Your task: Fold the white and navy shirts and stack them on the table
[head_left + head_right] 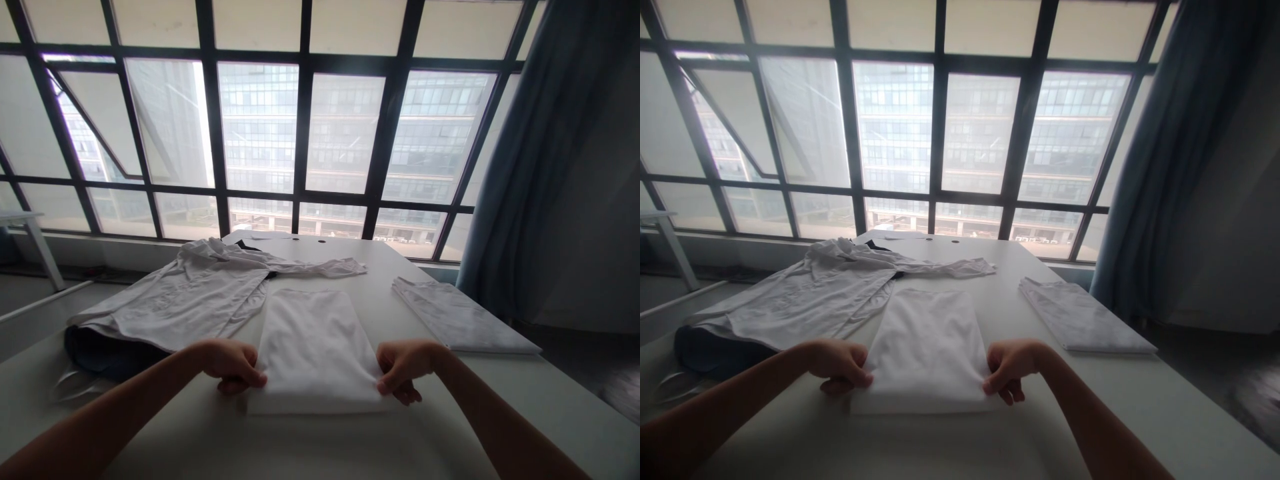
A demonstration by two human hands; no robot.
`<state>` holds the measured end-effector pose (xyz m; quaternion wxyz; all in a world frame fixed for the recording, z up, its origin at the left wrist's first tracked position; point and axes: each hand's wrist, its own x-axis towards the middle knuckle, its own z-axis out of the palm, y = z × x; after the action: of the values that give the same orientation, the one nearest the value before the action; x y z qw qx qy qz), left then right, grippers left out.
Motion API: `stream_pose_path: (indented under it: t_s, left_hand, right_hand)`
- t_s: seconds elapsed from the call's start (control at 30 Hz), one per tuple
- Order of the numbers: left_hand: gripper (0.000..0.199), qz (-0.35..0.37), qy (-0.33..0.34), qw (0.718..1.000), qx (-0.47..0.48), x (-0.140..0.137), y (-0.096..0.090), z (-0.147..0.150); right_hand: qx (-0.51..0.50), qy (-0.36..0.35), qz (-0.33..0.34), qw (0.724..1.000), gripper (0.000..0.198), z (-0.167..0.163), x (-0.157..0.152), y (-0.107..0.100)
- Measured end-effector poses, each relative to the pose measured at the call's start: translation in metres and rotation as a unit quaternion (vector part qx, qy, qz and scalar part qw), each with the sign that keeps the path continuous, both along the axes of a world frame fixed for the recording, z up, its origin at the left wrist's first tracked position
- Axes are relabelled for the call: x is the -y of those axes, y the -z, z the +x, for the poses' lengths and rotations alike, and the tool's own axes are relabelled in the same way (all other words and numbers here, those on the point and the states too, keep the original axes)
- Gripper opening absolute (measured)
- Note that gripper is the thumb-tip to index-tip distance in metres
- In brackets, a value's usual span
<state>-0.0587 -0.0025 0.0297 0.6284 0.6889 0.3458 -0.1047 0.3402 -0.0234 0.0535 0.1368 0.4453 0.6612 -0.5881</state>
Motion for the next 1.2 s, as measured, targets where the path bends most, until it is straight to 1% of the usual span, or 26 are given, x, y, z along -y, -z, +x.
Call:
stream_pose_path:
  t_s: [0.17, 0.27, 0.3, 0.33, 0.37, 0.4, 0.43, 0.47, 0.5, 0.53, 0.57, 0.6, 0.63, 0.67, 0.7, 0.77, 0.83, 0.9, 1.0, 1.07, 1.13, 1.2]
  left_hand:
    - [0.065, 0.035, 0.027, 0.997, -0.062, 0.004, 0.001, 0.004]
    - [0.057, 0.048, 0.034, 0.988, -0.143, 0.012, -0.007, 0.006]
    - [0.055, 0.067, 0.031, 0.983, -0.17, 0.015, -0.011, 0.008]
    - [0.054, 0.11, 0.016, 0.975, -0.193, 0.02, -0.017, 0.01]
    - [0.055, 0.184, -0.019, 0.961, -0.206, 0.024, -0.023, 0.013]
    - [0.055, 0.283, -0.068, 0.935, -0.203, 0.029, -0.028, 0.019]
    - [0.055, 0.388, -0.119, 0.896, -0.181, 0.035, -0.032, 0.026]
    - [0.053, 0.482, -0.16, 0.85, -0.143, 0.04, -0.034, 0.034]
    - [0.051, 0.554, -0.177, 0.809, -0.092, 0.045, -0.034, 0.044]
    - [0.048, 0.597, -0.161, 0.785, -0.039, 0.049, -0.031, 0.054]
    - [0.048, 0.621, -0.125, 0.773, 0.01, 0.052, -0.025, 0.064]
    - [0.051, 0.63, -0.079, 0.771, 0.043, 0.054, -0.017, 0.073]
    - [0.055, 0.629, -0.037, 0.775, 0.056, 0.055, -0.008, 0.08]
    - [0.06, 0.62, -0.008, 0.783, 0.054, 0.055, 0.002, 0.085]
    - [0.063, 0.607, 0.01, 0.793, 0.041, 0.055, 0.011, 0.088]
    - [0.069, 0.583, 0.02, 0.812, 0.008, 0.053, 0.023, 0.088]
    - [0.073, 0.572, 0.025, 0.82, -0.011, 0.052, 0.029, 0.08]
    - [0.075, 0.568, 0.033, 0.822, -0.019, 0.053, 0.029, 0.069]
    - [0.076, 0.562, 0.035, 0.826, -0.033, 0.058, 0.029, 0.05]
    - [0.078, 0.562, 0.043, 0.825, -0.046, 0.059, 0.028, 0.042]
    - [0.078, 0.572, 0.048, 0.817, -0.055, 0.054, 0.026, 0.042]
    - [0.078, 0.593, 0.039, 0.802, -0.058, 0.042, 0.022, 0.052]
  right_hand:
    - [0.102, -0.025, 0.012, 0.994, 0.059, -0.008, -0.002, 0.014]
    - [0.162, -0.026, 0.033, 0.986, 0.053, -0.009, 0.004, 0.009]
    - [0.192, -0.02, 0.055, 0.98, 0.051, -0.009, 0.007, 0.005]
    - [0.224, -0.005, 0.091, 0.97, 0.05, -0.009, 0.011, -0.001]
    - [0.253, 0.015, 0.146, 0.956, 0.048, -0.01, 0.016, -0.007]
    - [0.266, 0.04, 0.223, 0.937, 0.045, -0.014, 0.02, -0.013]
    - [0.26, 0.069, 0.314, 0.911, 0.042, -0.021, 0.024, -0.018]
    - [0.235, 0.097, 0.408, 0.877, 0.039, -0.03, 0.027, -0.021]
    - [0.192, 0.119, 0.497, 0.838, 0.036, -0.043, 0.03, -0.021]
    - [0.144, 0.134, 0.57, 0.798, 0.035, -0.057, 0.032, -0.017]
    - [0.101, 0.139, 0.622, 0.764, 0.036, -0.073, 0.034, -0.011]
    - [0.068, 0.131, 0.661, 0.735, 0.039, -0.088, 0.036, -0.002]
    - [0.049, 0.114, 0.688, 0.715, 0.043, -0.102, 0.038, 0.009]
    - [0.039, 0.093, 0.7, 0.707, 0.046, -0.113, 0.039, 0.02]
    - [0.038, 0.074, 0.7, 0.71, 0.049, -0.12, 0.041, 0.032]
    - [0.048, 0.051, 0.682, 0.728, 0.054, -0.125, 0.042, 0.051]
    - [0.061, 0.048, 0.666, 0.742, 0.058, -0.117, 0.044, 0.063]
    - [0.075, 0.051, 0.659, 0.746, 0.063, -0.101, 0.045, 0.069]
    - [0.108, 0.061, 0.65, 0.749, 0.069, -0.077, 0.048, 0.074]
    - [0.126, 0.065, 0.645, 0.751, 0.07, -0.069, 0.05, 0.073]
    - [0.13, 0.054, 0.647, 0.75, 0.071, -0.071, 0.049, 0.066]
    - [0.124, 0.033, 0.65, 0.749, 0.07, -0.083, 0.042, 0.056]
